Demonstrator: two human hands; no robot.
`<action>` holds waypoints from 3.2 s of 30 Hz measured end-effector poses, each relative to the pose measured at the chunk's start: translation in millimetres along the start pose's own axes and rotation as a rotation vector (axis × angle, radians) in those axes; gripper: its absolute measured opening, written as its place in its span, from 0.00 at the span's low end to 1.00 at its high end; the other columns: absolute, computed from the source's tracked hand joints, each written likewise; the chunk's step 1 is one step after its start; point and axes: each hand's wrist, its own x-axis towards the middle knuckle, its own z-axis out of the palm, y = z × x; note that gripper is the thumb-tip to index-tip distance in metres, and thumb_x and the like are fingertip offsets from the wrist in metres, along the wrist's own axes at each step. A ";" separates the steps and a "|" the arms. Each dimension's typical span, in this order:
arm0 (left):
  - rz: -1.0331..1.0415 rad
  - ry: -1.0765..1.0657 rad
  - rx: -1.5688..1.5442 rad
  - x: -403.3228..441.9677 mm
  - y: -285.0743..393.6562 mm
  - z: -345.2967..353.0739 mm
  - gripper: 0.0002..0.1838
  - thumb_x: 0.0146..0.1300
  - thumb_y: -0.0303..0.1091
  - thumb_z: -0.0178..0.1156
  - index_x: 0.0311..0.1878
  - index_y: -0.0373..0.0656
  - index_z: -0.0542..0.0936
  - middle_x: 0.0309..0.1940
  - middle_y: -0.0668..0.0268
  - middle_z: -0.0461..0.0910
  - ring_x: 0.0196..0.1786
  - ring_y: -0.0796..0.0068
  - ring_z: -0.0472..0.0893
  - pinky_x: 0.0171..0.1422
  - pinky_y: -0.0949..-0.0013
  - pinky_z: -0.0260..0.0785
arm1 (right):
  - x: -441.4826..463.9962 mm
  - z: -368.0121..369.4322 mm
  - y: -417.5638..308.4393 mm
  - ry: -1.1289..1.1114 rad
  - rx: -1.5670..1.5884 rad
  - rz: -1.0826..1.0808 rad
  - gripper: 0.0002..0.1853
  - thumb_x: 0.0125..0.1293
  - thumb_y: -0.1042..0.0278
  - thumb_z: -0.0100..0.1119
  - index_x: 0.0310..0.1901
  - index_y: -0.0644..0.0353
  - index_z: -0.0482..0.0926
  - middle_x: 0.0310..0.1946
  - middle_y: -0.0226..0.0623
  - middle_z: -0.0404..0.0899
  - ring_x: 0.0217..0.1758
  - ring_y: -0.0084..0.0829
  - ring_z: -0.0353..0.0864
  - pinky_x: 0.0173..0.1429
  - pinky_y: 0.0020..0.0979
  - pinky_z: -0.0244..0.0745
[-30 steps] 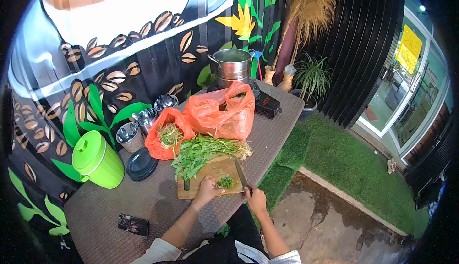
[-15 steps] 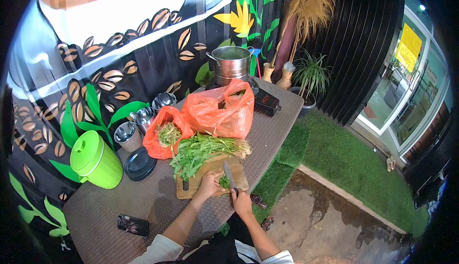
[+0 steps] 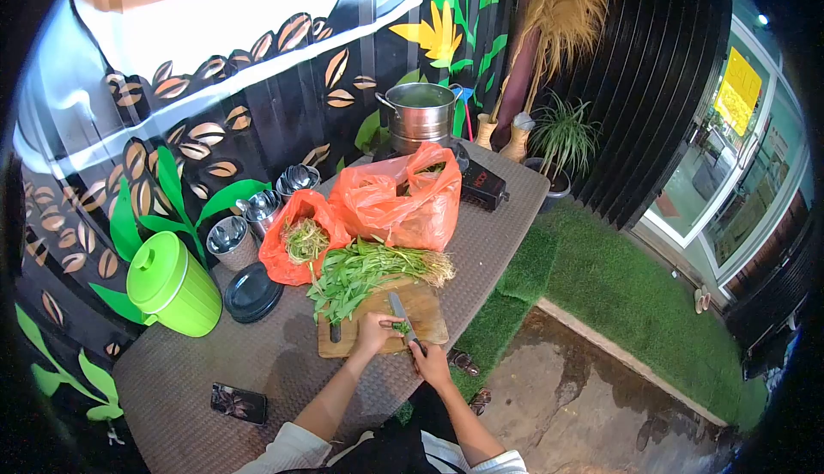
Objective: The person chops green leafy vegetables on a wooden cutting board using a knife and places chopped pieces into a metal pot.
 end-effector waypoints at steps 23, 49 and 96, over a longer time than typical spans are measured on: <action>0.285 0.002 -0.104 289.4 242.3 -17.2 0.20 0.43 0.13 0.65 0.44 0.31 0.81 0.36 0.58 0.82 0.38 0.75 0.81 0.43 0.73 0.76 | 231.7 -204.1 -225.8 -0.326 0.388 -0.172 0.13 0.67 0.64 0.47 0.27 0.63 0.71 0.13 0.32 0.69 0.11 0.22 0.66 0.17 0.24 0.59; 0.755 0.439 0.525 566.7 233.8 -10.1 0.19 0.50 0.20 0.51 0.48 0.33 0.78 0.45 0.42 0.76 0.51 0.49 0.77 0.60 0.61 0.67 | 577.7 -252.8 -284.2 -0.227 -0.161 -0.537 0.20 0.61 0.59 0.52 0.16 0.65 0.73 0.08 0.34 0.71 0.09 0.26 0.71 0.16 0.28 0.65; 0.503 0.319 0.169 264.1 196.6 -40.4 0.06 0.51 0.25 0.64 0.34 0.40 0.84 0.28 0.65 0.84 0.30 0.80 0.81 0.34 0.77 0.71 | 253.1 -188.1 -166.4 -0.059 0.227 -0.514 0.15 0.69 0.62 0.49 0.28 0.64 0.73 0.11 0.30 0.68 0.10 0.18 0.64 0.16 0.24 0.57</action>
